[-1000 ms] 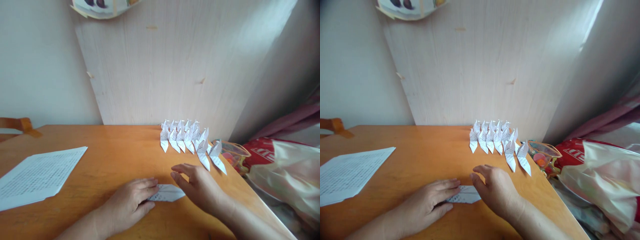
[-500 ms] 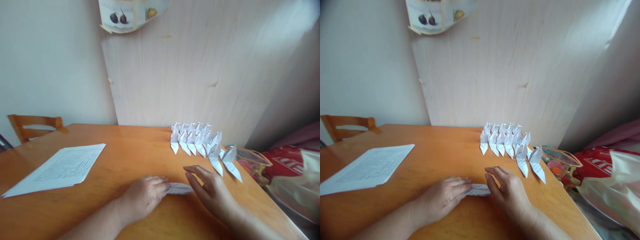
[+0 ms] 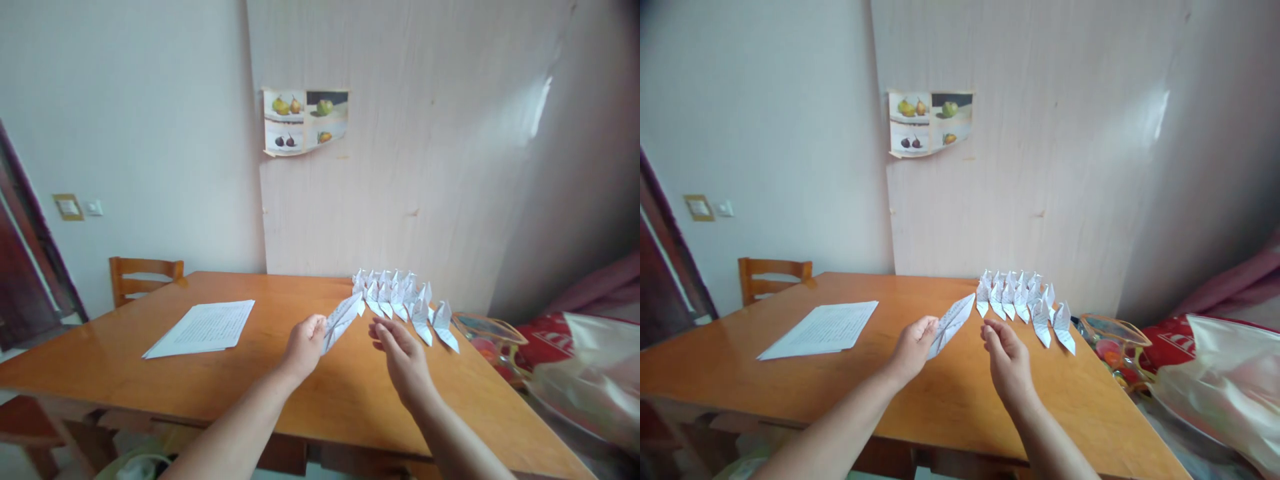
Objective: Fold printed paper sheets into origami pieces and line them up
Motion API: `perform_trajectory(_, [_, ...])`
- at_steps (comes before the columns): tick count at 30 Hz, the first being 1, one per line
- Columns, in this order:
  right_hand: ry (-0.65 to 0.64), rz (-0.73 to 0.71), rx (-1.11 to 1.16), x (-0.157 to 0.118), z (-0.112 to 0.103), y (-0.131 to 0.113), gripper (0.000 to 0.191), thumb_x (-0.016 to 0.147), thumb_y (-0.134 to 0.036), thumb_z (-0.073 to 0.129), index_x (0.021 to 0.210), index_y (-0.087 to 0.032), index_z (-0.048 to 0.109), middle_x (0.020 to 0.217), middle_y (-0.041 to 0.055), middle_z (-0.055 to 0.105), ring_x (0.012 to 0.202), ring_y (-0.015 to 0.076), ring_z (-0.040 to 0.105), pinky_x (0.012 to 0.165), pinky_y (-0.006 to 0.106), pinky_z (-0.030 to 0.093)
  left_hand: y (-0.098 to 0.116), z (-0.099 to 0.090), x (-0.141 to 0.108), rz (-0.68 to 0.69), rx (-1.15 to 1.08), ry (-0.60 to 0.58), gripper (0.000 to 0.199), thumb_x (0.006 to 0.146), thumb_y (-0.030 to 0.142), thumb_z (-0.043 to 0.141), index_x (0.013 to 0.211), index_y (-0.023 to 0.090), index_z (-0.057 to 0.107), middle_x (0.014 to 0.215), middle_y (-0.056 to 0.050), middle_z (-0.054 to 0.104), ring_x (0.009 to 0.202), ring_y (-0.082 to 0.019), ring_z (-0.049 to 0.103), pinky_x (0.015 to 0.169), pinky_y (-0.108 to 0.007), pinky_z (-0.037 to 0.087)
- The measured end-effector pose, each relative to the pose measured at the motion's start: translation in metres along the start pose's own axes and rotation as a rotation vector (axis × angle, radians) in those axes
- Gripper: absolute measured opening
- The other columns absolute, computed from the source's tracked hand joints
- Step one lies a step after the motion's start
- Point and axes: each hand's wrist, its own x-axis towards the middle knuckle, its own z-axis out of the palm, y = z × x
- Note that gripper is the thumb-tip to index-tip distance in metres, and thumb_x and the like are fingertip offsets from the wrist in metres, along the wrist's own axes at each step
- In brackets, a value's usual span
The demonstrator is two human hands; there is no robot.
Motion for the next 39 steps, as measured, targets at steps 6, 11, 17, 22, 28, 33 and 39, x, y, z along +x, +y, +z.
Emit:
perform_trajectory(6, [-0.261,0.148,0.071,-0.053,0.028,-0.021,0.047,0.081,-0.061,0.066,0.098,-0.018,0.073,0.094,0.0089,0.072,0.09,0.0237,0.065,0.069,0.031,0.051,0.036,-0.012,-0.056,-0.141,-0.289,0.077,0.046,0.098,0.054,0.042,0.096,0.015,0.066,0.09,-0.007,0.072,0.083,-0.022,0.065,0.076,-0.028,0.047])
perform_trajectory(11, [-0.322,0.084,0.081,-0.082,0.031,-0.031,0.041,0.081,-0.058,0.068,0.07,-0.019,0.063,0.065,-0.0007,0.057,0.061,0.0143,0.051,0.057,0.026,0.04,0.063,-0.023,-0.102,-0.205,-0.414,0.043,0.044,0.096,0.055,0.047,0.095,0.015,0.066,0.088,-0.007,0.07,0.081,-0.021,0.064,0.074,-0.028,0.048])
perform_trajectory(17, [-0.388,0.079,0.114,-0.115,0.025,-0.044,0.043,0.082,-0.057,0.067,0.064,-0.021,0.054,0.057,-0.004,0.046,0.055,0.0125,0.04,0.054,0.027,0.032,0.095,-0.04,-0.144,-0.295,-0.669,-0.019,0.041,0.089,0.053,0.062,0.094,0.013,0.066,0.083,-0.005,0.067,0.073,-0.016,0.058,0.067,-0.024,0.046])
perform_trajectory(22, [-0.467,0.046,0.167,-0.138,0.025,-0.055,0.04,0.083,-0.054,0.068,0.066,-0.019,0.057,0.061,-0.0032,0.053,0.058,0.0124,0.046,0.06,0.027,0.036,0.106,-0.047,-0.169,-0.33,-0.738,-0.103,0.039,0.085,0.051,0.069,0.09,0.012,0.067,0.076,-0.003,0.064,0.065,-0.011,0.053,0.059,-0.02,0.04])
perform_trajectory(28, [-0.473,0.044,0.179,-0.161,0.03,-0.073,0.036,0.083,-0.05,0.069,0.068,-0.019,0.056,0.059,-0.0025,0.057,0.056,0.0123,0.048,0.056,0.026,0.037,0.112,-0.055,-0.187,-0.299,-0.748,-0.076,0.04,0.085,0.053,0.068,0.081,0.013,0.065,0.07,-0.002,0.064,0.06,-0.011,0.054,0.058,-0.022,0.041])
perform_trajectory(33, [-0.458,0.103,0.228,-0.176,0.035,-0.088,0.035,0.08,-0.05,0.071,0.067,-0.021,0.056,0.054,-0.0048,0.051,0.049,0.0108,0.044,0.048,0.025,0.035,0.117,-0.06,-0.198,-0.26,-0.756,-0.059,0.037,0.086,0.05,0.069,0.083,0.012,0.068,0.073,-0.004,0.065,0.065,-0.013,0.058,0.063,-0.024,0.045])
perform_trajectory(39, [-0.386,0.121,0.279,-0.184,0.035,-0.095,0.039,0.079,-0.052,0.069,0.062,-0.022,0.051,0.051,-0.0061,0.043,0.045,0.0107,0.041,0.045,0.025,0.034,0.119,-0.063,-0.208,-0.235,-0.715,-0.08,0.035,0.087,0.048,0.068,0.089,0.013,0.071,0.076,-0.005,0.068,0.066,-0.014,0.059,0.065,-0.026,0.046])
